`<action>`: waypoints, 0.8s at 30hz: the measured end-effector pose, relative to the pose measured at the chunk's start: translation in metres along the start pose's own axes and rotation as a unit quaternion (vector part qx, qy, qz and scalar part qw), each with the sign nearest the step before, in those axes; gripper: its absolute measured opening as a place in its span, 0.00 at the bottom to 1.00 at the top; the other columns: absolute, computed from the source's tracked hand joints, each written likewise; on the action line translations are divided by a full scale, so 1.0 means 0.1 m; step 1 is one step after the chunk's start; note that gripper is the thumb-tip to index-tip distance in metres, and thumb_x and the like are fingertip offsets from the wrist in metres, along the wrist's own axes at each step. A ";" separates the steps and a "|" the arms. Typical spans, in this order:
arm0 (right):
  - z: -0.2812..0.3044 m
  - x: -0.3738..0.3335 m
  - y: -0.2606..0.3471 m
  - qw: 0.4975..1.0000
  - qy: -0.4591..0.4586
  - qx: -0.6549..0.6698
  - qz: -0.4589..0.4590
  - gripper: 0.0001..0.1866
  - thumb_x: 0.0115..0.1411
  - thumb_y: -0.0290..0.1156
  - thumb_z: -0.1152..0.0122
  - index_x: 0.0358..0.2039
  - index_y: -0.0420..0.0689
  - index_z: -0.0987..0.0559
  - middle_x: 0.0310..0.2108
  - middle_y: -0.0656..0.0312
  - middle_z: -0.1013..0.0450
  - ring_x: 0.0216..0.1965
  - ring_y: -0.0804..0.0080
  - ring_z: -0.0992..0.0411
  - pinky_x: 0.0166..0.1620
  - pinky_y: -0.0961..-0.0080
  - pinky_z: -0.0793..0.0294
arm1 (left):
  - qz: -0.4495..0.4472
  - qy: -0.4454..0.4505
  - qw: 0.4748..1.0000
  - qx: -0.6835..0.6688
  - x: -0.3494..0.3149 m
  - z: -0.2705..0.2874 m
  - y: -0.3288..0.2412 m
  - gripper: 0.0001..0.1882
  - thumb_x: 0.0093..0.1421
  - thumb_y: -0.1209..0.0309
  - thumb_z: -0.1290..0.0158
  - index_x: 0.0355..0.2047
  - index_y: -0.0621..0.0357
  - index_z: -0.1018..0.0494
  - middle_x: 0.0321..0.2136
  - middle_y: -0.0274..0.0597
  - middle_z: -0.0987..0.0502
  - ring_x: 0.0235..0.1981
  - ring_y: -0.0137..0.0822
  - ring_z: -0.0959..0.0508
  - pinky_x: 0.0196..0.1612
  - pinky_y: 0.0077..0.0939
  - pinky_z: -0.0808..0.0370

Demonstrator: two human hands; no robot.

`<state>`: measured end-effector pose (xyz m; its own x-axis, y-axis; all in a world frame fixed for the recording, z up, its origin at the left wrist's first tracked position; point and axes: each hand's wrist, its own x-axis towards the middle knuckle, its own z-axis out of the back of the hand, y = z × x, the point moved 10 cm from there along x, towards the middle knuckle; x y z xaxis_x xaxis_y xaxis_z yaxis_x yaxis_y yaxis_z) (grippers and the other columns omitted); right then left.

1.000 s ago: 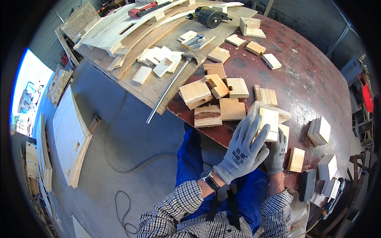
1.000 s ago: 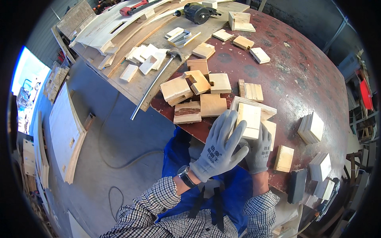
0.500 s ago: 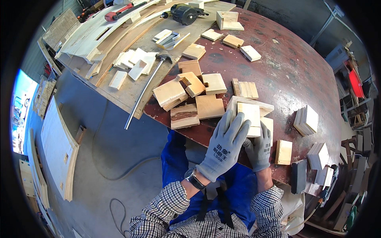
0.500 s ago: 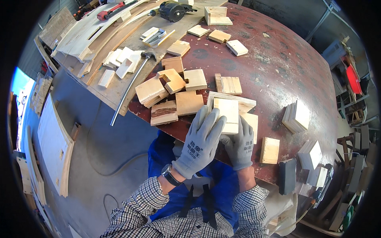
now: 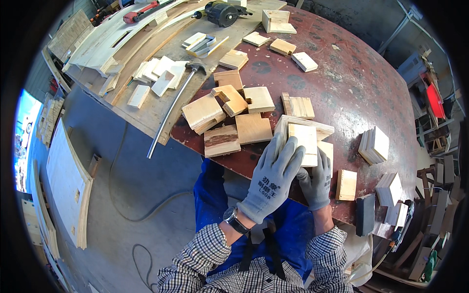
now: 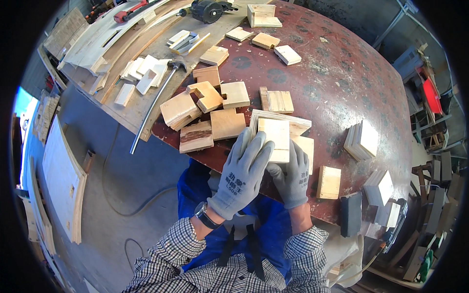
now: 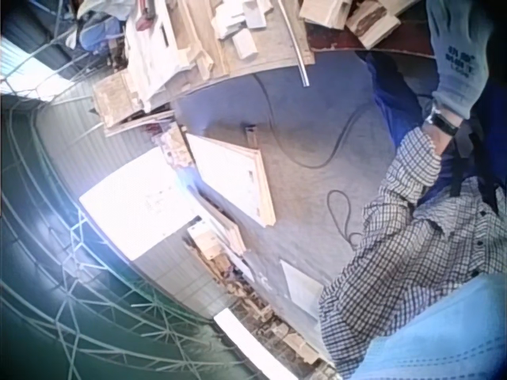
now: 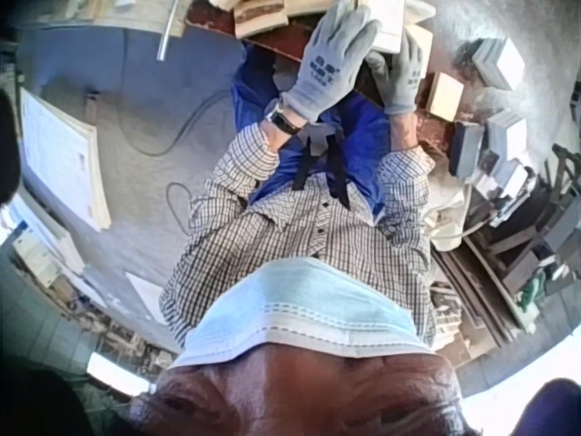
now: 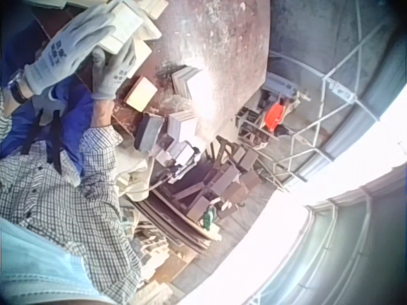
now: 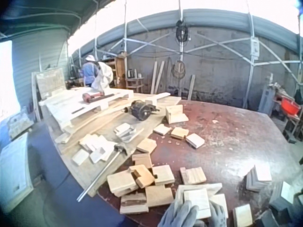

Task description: The person sorts small wooden blocks on a workbench, picking them up, inspecting them, and placing them into stacks. The person also handles a small wooden box, placing blocks inside it and arranging them.

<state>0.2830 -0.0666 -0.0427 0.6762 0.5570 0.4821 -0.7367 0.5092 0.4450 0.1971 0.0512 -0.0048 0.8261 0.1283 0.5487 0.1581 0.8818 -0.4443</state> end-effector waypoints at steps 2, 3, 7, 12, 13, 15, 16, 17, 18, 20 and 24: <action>0.01 0.00 0.00 1.000 0.001 0.008 -0.005 0.49 0.68 0.70 0.50 0.66 0.33 0.29 0.60 0.39 0.28 0.59 0.41 0.29 0.62 0.50 0.33 | -0.001 0.001 1.000 0.000 0.00 0.00 0.00 0.28 0.67 0.72 0.46 0.69 0.58 0.30 0.70 0.53 0.36 0.73 0.64 0.40 0.73 0.55 0.36; 0.00 0.00 -0.01 1.000 0.003 0.007 -0.002 0.48 0.68 0.70 0.50 0.66 0.33 0.29 0.60 0.39 0.27 0.59 0.41 0.29 0.62 0.50 0.33 | -0.002 0.000 1.000 -0.001 0.00 0.00 0.00 0.28 0.67 0.72 0.47 0.69 0.58 0.30 0.70 0.53 0.37 0.73 0.64 0.40 0.73 0.56 0.36; 0.00 0.02 0.00 1.000 0.016 0.012 0.010 0.46 0.70 0.68 0.50 0.66 0.33 0.29 0.60 0.40 0.27 0.59 0.41 0.29 0.62 0.50 0.33 | 0.001 0.001 1.000 -0.003 -0.02 -0.03 0.00 0.29 0.68 0.72 0.46 0.69 0.57 0.31 0.71 0.54 0.37 0.74 0.65 0.41 0.73 0.57 0.37; 0.01 0.01 0.00 1.000 0.012 0.011 0.009 0.45 0.71 0.66 0.52 0.67 0.33 0.29 0.61 0.40 0.27 0.60 0.41 0.29 0.62 0.50 0.33 | 0.002 0.003 1.000 -0.009 -0.02 -0.03 0.00 0.30 0.67 0.71 0.45 0.70 0.55 0.32 0.71 0.54 0.38 0.74 0.66 0.41 0.73 0.58 0.37; 0.01 0.01 0.01 1.000 0.011 0.015 0.008 0.45 0.71 0.66 0.52 0.67 0.33 0.29 0.61 0.40 0.27 0.60 0.41 0.29 0.63 0.50 0.33 | 0.000 0.001 1.000 -0.012 -0.02 -0.03 0.00 0.31 0.67 0.71 0.45 0.71 0.55 0.32 0.71 0.54 0.38 0.74 0.66 0.41 0.73 0.59 0.37; 0.04 0.01 0.01 1.000 0.001 0.030 0.002 0.45 0.72 0.66 0.52 0.68 0.33 0.30 0.61 0.40 0.27 0.60 0.41 0.29 0.63 0.50 0.33 | 0.000 0.000 1.000 -0.015 -0.02 -0.01 0.00 0.31 0.66 0.71 0.44 0.71 0.54 0.32 0.71 0.53 0.38 0.74 0.66 0.41 0.73 0.59 0.36; 0.06 0.01 0.01 0.999 -0.008 0.042 -0.003 0.45 0.72 0.66 0.52 0.68 0.33 0.30 0.61 0.40 0.27 0.61 0.41 0.30 0.64 0.50 0.33 | 0.001 0.002 1.000 -0.016 -0.02 0.01 0.00 0.32 0.66 0.71 0.43 0.70 0.54 0.32 0.71 0.53 0.38 0.74 0.66 0.41 0.73 0.58 0.36; 0.08 0.01 0.00 0.998 -0.016 0.054 -0.008 0.45 0.72 0.65 0.52 0.68 0.33 0.30 0.61 0.40 0.27 0.61 0.41 0.30 0.64 0.50 0.33 | 0.002 0.003 1.000 -0.016 -0.02 0.02 0.00 0.32 0.65 0.71 0.42 0.70 0.54 0.32 0.71 0.52 0.37 0.74 0.66 0.41 0.72 0.58 0.36; 0.09 0.01 0.02 0.999 -0.020 0.049 -0.006 0.45 0.72 0.65 0.53 0.68 0.33 0.31 0.62 0.40 0.28 0.61 0.41 0.30 0.64 0.50 0.34 | -0.001 0.008 1.000 -0.004 -0.02 0.01 0.00 0.33 0.64 0.71 0.41 0.70 0.53 0.32 0.70 0.52 0.37 0.73 0.65 0.40 0.72 0.58 0.35; 0.11 0.01 0.05 0.999 -0.028 0.039 0.000 0.45 0.73 0.65 0.54 0.69 0.33 0.31 0.63 0.40 0.28 0.62 0.41 0.30 0.65 0.50 0.34 | -0.008 0.018 1.000 0.021 -0.02 -0.01 0.00 0.34 0.62 0.72 0.38 0.70 0.52 0.31 0.68 0.50 0.35 0.73 0.63 0.39 0.71 0.57 0.34; 0.17 -0.03 0.05 0.998 -0.040 0.038 0.007 0.40 0.73 0.59 0.48 0.68 0.34 0.30 0.63 0.41 0.27 0.61 0.43 0.30 0.65 0.52 0.33 | -0.036 -0.015 0.997 0.069 -0.03 0.00 0.04 0.39 0.57 0.72 0.33 0.70 0.50 0.31 0.66 0.47 0.34 0.72 0.58 0.37 0.69 0.53 0.31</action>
<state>0.2773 -0.0773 -0.0293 0.6660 0.5085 0.5458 -0.7459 0.4482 0.4926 0.1953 0.0544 -0.0081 0.7980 0.0735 0.5982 0.1394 0.9431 -0.3018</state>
